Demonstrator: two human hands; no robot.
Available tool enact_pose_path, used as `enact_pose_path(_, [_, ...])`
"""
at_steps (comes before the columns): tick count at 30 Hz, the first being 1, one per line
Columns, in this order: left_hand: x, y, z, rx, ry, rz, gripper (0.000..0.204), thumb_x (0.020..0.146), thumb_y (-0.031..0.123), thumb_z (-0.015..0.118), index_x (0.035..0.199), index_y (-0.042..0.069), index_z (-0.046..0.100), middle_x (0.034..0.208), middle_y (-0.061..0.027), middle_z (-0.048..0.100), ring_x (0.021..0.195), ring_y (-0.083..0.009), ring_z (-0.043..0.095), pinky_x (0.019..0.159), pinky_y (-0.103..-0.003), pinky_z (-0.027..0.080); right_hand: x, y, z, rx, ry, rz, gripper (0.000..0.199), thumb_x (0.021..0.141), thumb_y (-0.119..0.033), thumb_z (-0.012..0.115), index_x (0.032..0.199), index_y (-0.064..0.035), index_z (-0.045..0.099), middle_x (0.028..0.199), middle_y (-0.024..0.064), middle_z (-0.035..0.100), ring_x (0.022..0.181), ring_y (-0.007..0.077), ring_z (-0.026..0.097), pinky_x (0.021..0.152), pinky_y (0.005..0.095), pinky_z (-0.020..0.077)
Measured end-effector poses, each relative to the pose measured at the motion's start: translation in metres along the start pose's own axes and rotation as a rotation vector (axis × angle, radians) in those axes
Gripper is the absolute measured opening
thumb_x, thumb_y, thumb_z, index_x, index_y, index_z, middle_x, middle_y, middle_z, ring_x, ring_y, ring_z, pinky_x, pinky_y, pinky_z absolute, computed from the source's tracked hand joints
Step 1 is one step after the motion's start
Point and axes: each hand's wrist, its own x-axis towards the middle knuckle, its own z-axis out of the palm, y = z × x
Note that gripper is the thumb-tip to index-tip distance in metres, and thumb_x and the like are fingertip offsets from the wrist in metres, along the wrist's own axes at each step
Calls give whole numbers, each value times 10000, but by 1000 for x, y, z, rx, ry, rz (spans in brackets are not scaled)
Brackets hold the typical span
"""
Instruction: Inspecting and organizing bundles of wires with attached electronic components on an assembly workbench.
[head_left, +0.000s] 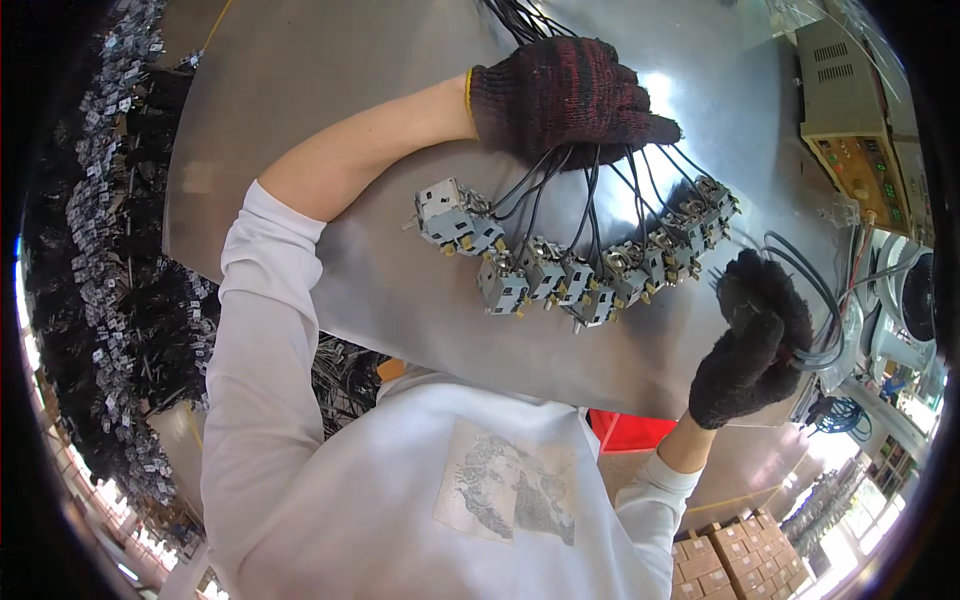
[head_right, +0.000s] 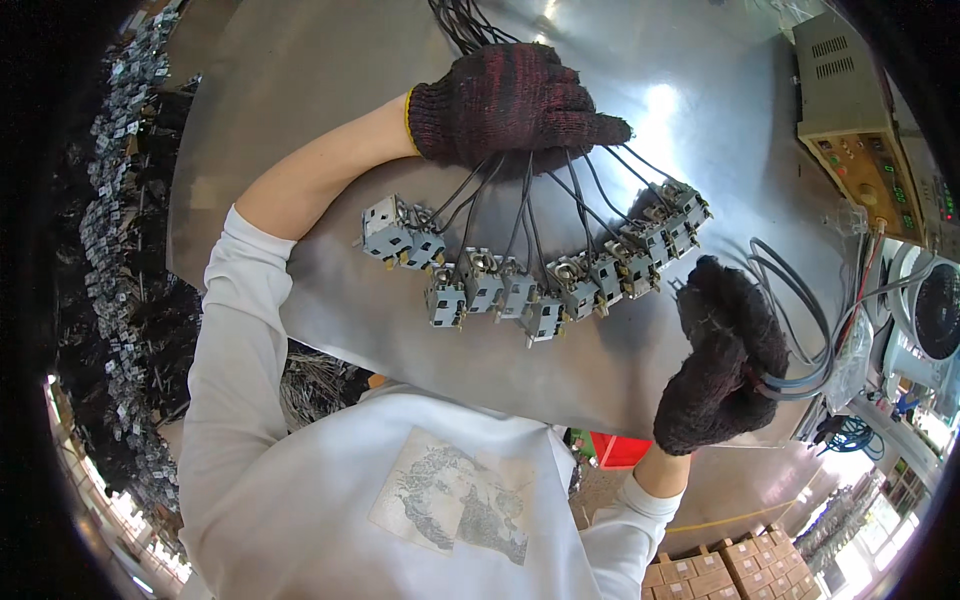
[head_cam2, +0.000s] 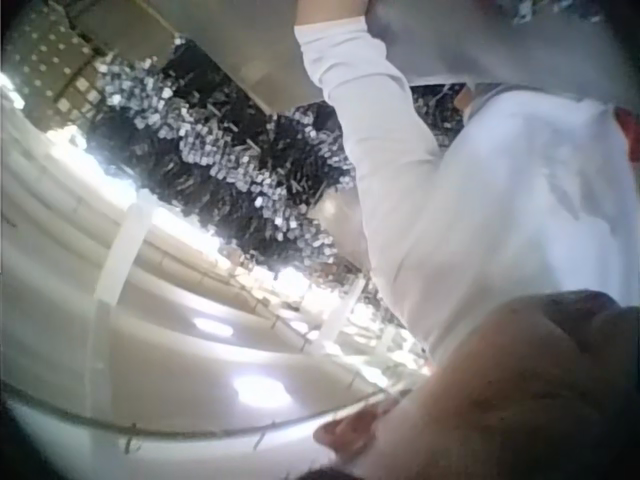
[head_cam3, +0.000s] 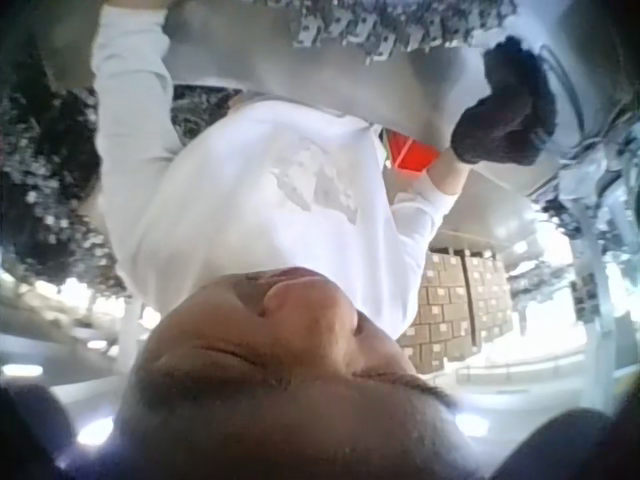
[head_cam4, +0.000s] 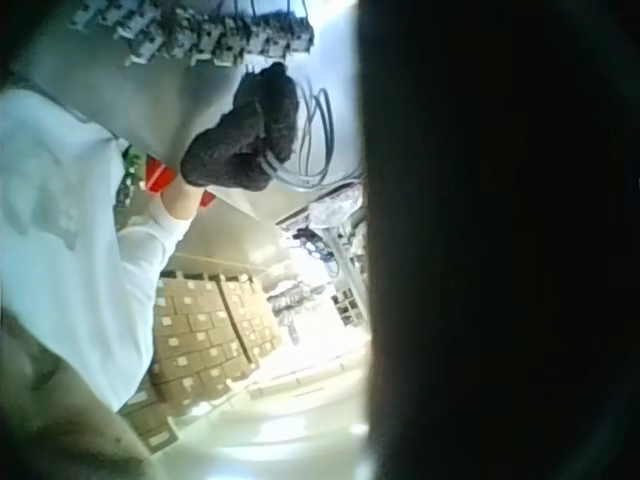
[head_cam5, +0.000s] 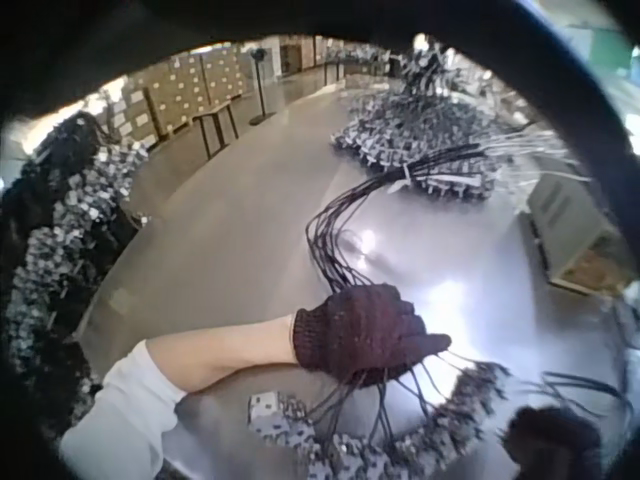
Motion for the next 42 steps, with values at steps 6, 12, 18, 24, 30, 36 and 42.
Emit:
enact_pose_path(6, [1,0,4,-68,73,-2,400,906,211,706,1304,184,682,789,-57,653,701,-277,673,624,-417,553,-6,10,7,6,-40,57,365,1050,-232,586,1278,47,644,1224,199,725,1164,298,688,1047,429,520])
enact_pose_path(12, [-2,2,-2,-30,-38,-22,607,826,192,710,1425,175,614,906,13,692,789,-244,684,697,-413,552,-9,-3,9,109,12,25,370,1012,-136,657,1303,92,642,1241,263,725,1077,316,732,947,417,597])
enact_pose_path(18, [2,-2,3,-63,56,21,457,869,190,717,1323,163,671,791,-71,651,705,-287,676,618,-425,555,-17,-5,17,-92,25,6,460,1062,-276,550,1299,108,639,1209,238,731,1060,335,736,946,441,602])
enact_pose_path(24, [-1,1,3,-21,57,-8,464,878,177,701,1340,162,660,800,-76,657,700,-291,672,618,-425,550,-6,0,24,-124,-99,46,449,1060,-323,576,1288,57,649,1218,206,738,1151,287,686,1071,429,492])
enact_pose_path(30, [2,4,-1,-108,87,23,433,890,166,687,1324,170,683,802,-69,659,693,-286,668,617,-414,549,-22,-13,18,27,-38,69,455,1088,-334,530,1261,72,643,1147,221,747,1063,321,726,980,437,573])
enact_pose_path(36, [1,6,-1,30,-5,-36,372,901,185,681,1271,166,714,808,-54,668,709,-267,676,626,-405,551,-45,-3,25,76,-28,108,467,1076,-361,561,1290,50,616,1156,218,740,1060,346,729,978,476,586])
enact_pose_path(42, [6,-1,4,27,36,6,408,890,189,690,1298,174,691,834,-45,676,736,-255,684,645,-420,556,-45,11,23,310,-37,193,596,1019,-445,697,1393,-5,552,1318,180,671,1222,354,663,1054,539,535])
